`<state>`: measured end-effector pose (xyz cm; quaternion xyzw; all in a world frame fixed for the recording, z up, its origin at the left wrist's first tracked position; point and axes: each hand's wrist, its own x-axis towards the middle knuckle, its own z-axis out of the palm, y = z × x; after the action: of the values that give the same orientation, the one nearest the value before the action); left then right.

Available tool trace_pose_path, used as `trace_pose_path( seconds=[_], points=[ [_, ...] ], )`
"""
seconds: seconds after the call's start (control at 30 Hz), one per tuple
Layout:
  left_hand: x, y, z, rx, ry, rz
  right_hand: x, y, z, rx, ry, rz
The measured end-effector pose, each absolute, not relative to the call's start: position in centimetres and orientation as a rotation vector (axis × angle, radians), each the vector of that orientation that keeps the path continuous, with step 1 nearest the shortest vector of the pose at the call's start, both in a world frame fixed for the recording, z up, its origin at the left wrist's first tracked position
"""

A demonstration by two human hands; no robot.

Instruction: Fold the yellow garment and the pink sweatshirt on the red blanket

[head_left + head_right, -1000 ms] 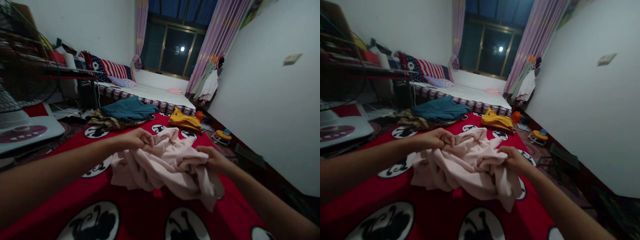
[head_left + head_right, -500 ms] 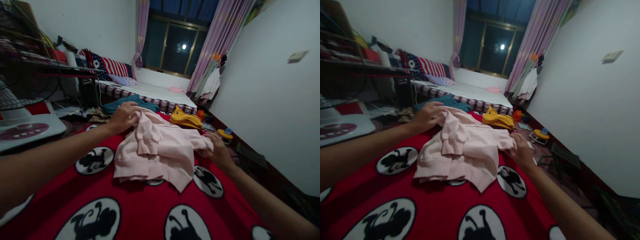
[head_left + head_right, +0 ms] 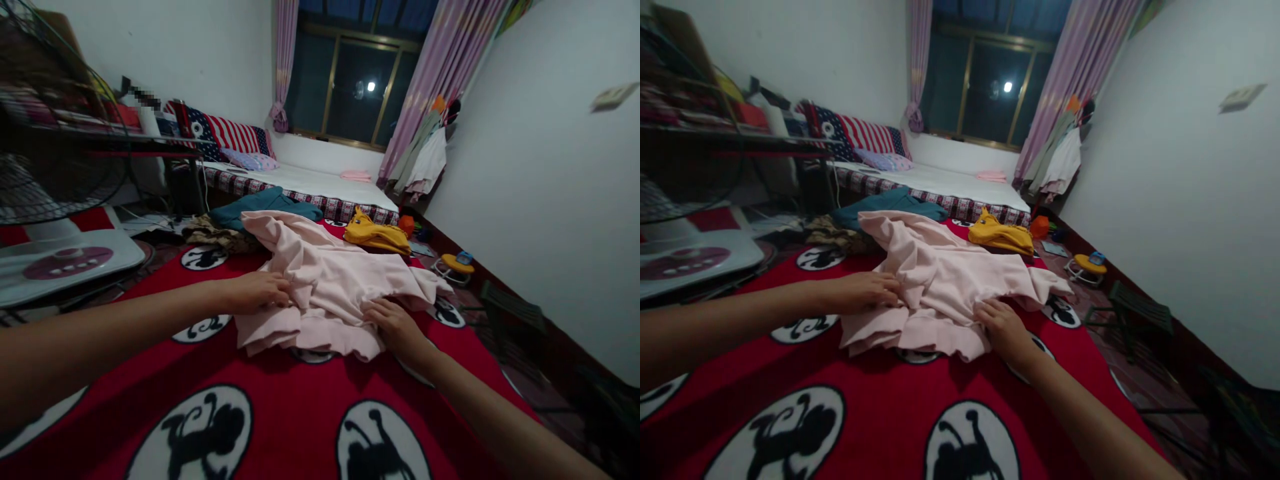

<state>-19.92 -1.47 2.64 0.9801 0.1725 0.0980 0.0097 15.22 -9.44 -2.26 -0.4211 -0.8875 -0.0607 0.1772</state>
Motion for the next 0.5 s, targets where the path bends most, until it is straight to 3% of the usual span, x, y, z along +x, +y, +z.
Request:
trace_pose_path(
  seconds=[0.1, 0.3, 0.5],
  points=[
    [-19.3, -1.4, 3.8, 3.062, 0.474, 0.107, 16.4, -9.4, 0.3, -1.305, -2.345, -0.040],
    [-21.4, -2.9, 6.5, 2.991, 0.663, 0.074, 23.6, -12.6, 6.4, -1.602, -1.885, -0.060],
    [-27.6, -2.7, 4.3, 2.771, 0.999, -0.346, 27.9, -16.3, 4.1, -1.832, -2.105, 0.332]
  ],
)
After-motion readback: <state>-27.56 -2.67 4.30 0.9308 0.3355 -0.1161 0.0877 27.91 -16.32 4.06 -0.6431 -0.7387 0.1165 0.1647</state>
